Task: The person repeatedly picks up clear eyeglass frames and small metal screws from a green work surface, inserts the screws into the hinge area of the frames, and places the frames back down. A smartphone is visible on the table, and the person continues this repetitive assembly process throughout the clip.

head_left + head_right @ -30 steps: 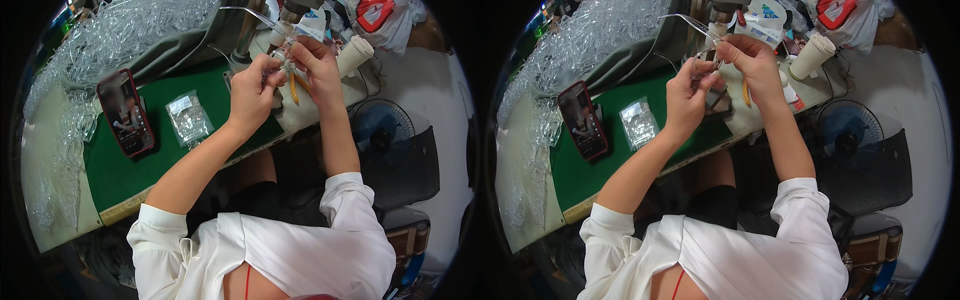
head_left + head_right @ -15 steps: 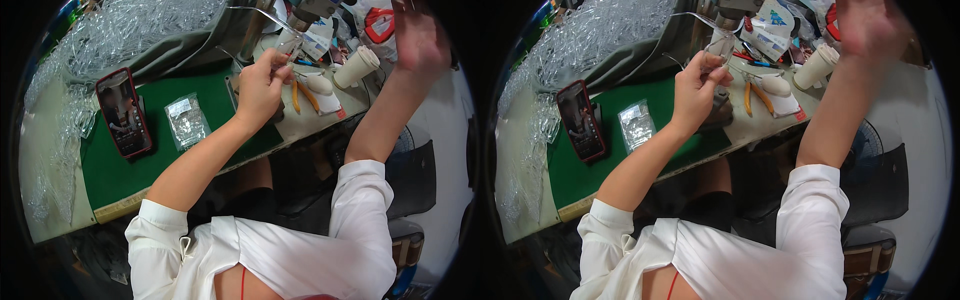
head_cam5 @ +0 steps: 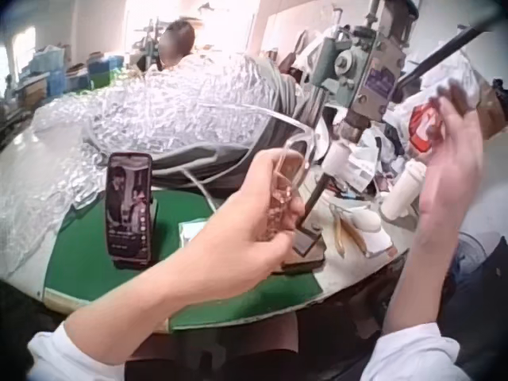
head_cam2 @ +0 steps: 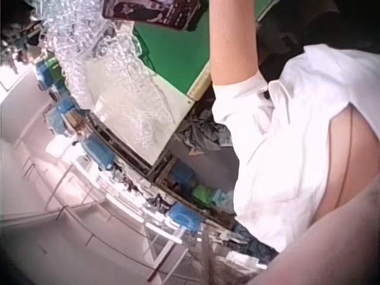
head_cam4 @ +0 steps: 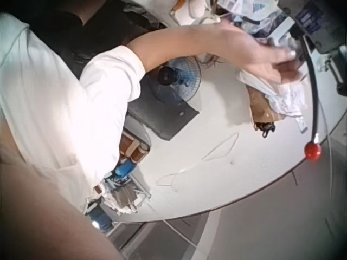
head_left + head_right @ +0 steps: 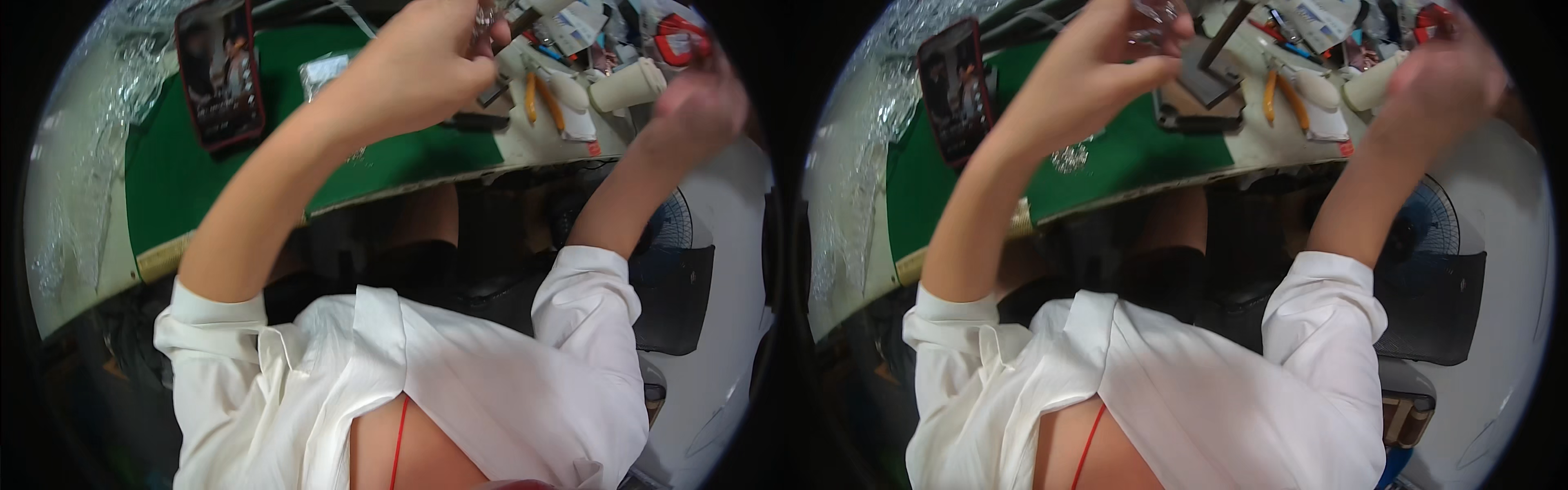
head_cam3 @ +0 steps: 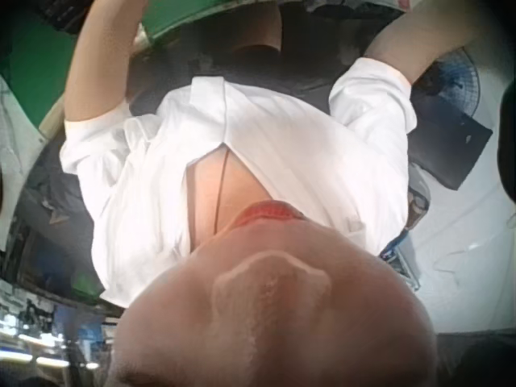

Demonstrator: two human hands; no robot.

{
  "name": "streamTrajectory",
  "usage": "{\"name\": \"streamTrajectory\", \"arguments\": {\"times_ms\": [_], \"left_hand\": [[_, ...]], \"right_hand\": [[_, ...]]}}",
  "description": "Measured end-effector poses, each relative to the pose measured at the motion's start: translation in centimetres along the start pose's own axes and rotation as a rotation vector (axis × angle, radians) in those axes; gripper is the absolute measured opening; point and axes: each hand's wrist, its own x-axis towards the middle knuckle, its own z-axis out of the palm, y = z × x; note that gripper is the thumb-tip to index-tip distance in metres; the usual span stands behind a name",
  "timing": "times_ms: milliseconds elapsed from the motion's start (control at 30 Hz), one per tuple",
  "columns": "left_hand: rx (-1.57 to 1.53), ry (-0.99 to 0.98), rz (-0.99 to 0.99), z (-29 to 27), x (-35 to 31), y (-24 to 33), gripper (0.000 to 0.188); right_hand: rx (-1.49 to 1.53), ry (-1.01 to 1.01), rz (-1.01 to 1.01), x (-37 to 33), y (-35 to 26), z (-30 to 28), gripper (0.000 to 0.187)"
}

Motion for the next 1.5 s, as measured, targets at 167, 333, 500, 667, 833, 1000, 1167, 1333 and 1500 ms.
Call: {"name": "streamTrajectory", "arguments": {"times_ms": [167,333,500,667,833,1000,1167,1333,1500], "left_hand": [[0.557,0.091,0.105,-8.0,-10.2,3.4,0.036],[0.816,0.529,0.137,-12.9,-15.6,3.6,0.031],[-0.019,0.712,-0.078,-13.1,-19.3,2.1,0.045],[-0.259,0.482,-0.169,-10.3,-18.9,3.4,0.063],[-0.148,0.35,-0.131,-8.3,-16.9,5.4,0.07],[-0.154,0.398,-0.199,-8.1,-17.2,6.8,0.084],[-0.022,0.504,-0.036,-4.9,-16.0,3.7,0.077],[-0.139,0.172,-0.08,-1.9,-14.1,2.2,0.07],[-0.091,0.041,-0.15,-0.7,-13.3,1.8,0.068]], "right_hand": [[-0.135,-0.979,0.665,-20.3,-4.5,6.9,0.011],[-0.252,-1.061,0.63,-23.8,-5.8,8.4,0.009],[-0.278,-1.102,0.598,-23.9,-5.4,9.4,0.01],[-0.305,-1.127,0.522,-24.4,-4.9,9.5,0.011],[-0.394,-1.15,0.403,-24.4,-4.9,9.8,0.011],[-0.424,-1.213,0.282,-24.5,-5.1,11.0,0.011],[-0.38,-1.179,0.48,-24.1,-4.9,9.7,0.006],[0.165,-0.875,0.443,-19.0,-6.2,10.6,0.013],[0.052,-0.951,0.056,-16.2,-8.3,11.9,0.022]]}}
